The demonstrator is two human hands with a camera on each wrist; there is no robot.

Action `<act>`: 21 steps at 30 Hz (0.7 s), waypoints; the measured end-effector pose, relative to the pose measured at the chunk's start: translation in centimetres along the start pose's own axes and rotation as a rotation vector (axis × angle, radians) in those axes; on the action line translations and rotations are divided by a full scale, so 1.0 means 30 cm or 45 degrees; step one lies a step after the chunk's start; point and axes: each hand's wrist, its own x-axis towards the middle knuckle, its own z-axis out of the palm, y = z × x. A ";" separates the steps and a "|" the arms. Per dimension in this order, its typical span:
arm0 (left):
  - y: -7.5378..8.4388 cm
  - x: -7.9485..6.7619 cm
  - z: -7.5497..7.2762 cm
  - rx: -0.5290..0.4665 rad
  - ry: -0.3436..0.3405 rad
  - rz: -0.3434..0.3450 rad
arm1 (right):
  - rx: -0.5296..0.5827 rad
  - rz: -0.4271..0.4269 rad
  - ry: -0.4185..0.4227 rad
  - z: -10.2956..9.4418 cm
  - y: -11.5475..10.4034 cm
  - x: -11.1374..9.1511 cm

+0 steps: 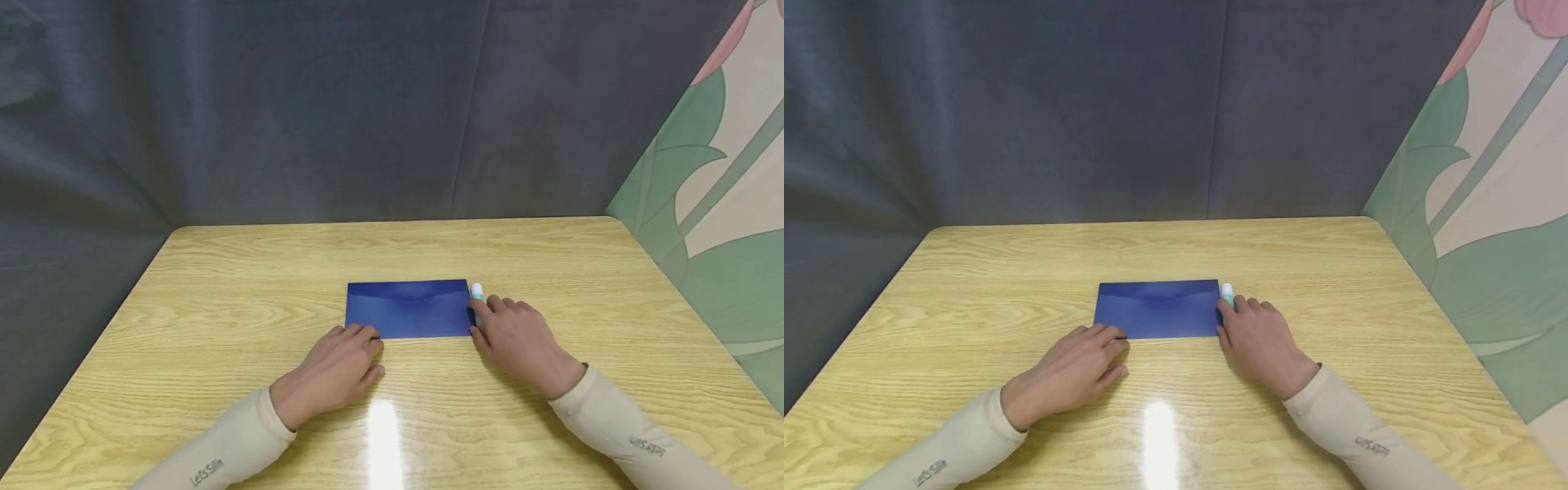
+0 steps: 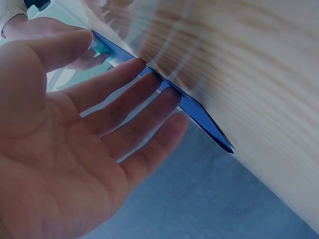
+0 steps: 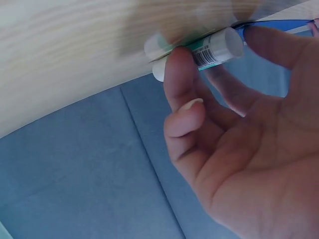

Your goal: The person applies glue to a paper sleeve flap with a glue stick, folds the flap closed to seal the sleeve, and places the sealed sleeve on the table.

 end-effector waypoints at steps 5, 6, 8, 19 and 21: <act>0.002 -0.002 -0.001 0.003 0.000 -0.009 | 0.010 0.018 -0.048 -0.002 0.003 0.002; 0.002 -0.002 -0.001 0.005 0.002 -0.011 | 0.013 0.019 -0.049 -0.001 0.003 0.003; 0.003 -0.004 -0.002 0.012 0.008 -0.012 | 0.017 0.019 -0.048 -0.001 0.004 0.003; 0.005 -0.009 -0.005 0.027 0.033 -0.008 | 0.022 0.014 -0.029 -0.001 0.009 0.001; 0.005 -0.009 -0.006 0.034 0.031 -0.006 | 0.020 0.012 -0.023 -0.001 0.010 0.001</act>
